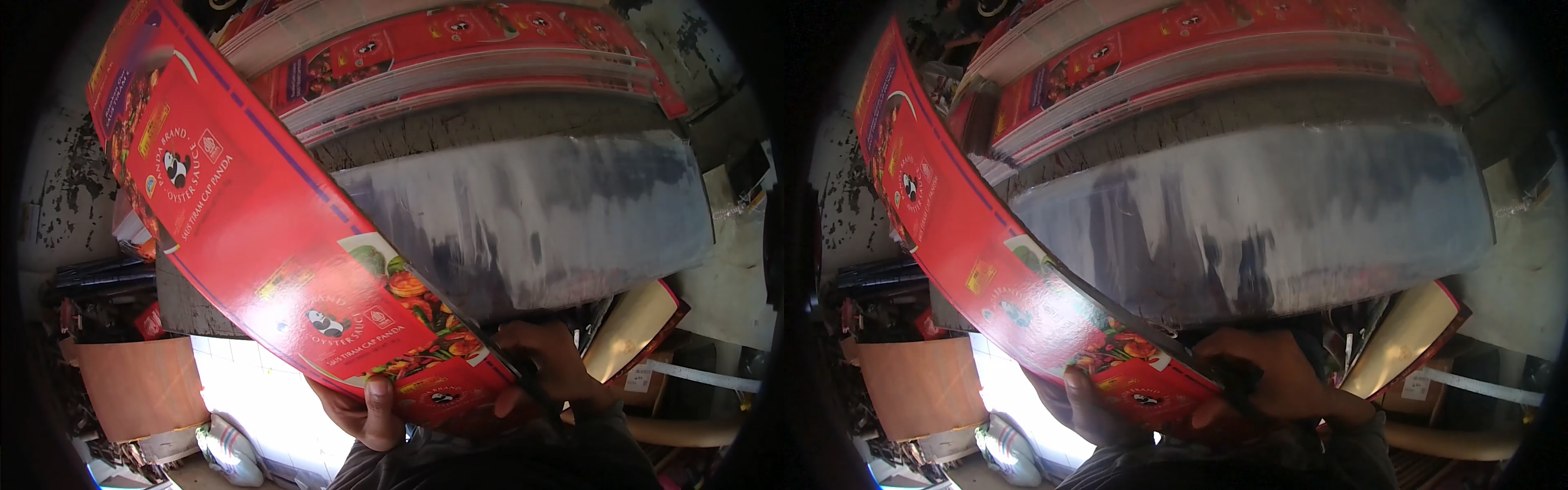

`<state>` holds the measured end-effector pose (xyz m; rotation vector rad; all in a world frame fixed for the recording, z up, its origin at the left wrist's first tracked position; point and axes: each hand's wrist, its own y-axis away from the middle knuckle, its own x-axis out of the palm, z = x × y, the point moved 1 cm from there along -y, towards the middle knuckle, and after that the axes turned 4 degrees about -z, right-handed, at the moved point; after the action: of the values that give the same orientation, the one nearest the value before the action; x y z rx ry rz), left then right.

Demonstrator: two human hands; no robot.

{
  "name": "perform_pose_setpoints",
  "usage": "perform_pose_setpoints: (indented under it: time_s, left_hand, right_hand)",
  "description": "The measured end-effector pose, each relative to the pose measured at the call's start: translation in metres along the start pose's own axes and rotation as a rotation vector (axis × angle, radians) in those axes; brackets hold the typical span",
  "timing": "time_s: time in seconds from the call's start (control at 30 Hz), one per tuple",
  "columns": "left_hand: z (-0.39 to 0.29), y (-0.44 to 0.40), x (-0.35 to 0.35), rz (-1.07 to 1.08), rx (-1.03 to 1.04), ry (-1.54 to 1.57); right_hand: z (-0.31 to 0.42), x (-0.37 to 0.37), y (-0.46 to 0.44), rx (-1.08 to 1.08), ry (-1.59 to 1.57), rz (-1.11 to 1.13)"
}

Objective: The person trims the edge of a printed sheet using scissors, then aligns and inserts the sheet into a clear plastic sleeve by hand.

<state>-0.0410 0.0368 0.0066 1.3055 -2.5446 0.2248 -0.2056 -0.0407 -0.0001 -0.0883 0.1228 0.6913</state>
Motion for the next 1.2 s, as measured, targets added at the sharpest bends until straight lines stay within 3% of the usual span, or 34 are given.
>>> perform_pose_setpoints:
  time_s: [0.1, 0.17, 0.3, 0.37, 0.57, 0.63, 0.77, 1.2]
  left_hand:
    - [0.007, 0.001, -0.014, 0.005, -0.027, -0.03]
    - [0.011, 0.002, -0.022, -0.016, -0.064, -0.102]
    - [0.017, 0.003, -0.027, 0.03, -0.092, -0.097]
    - [0.016, 0.003, -0.026, 0.039, -0.106, -0.083]
    - [0.006, 0.0, -0.012, 0.091, -0.077, -0.054]
    - [0.007, 0.003, -0.006, 0.222, -0.028, -0.033]
    - [0.006, 0.004, -0.001, 0.248, -0.095, 0.018]
    - [0.009, 0.003, -0.004, 0.255, -0.031, 0.085]
  right_hand:
    - [0.0, 0.002, 0.001, 0.114, -0.133, -0.078]
    - [-0.001, -0.002, 0.001, 0.346, -0.224, 0.0]
    - [-0.005, -0.004, -0.001, 0.294, -0.125, 0.019]
    - [-0.012, -0.002, -0.002, 0.1, -0.132, -0.055]
    - [-0.001, -0.003, -0.004, 0.123, -0.184, -0.053]
    - [-0.002, -0.005, -0.005, 0.082, -0.158, -0.057]
    - [-0.003, -0.005, -0.005, 0.063, -0.147, -0.063]
    - [0.008, -0.009, -0.008, -0.073, 0.039, -0.032]
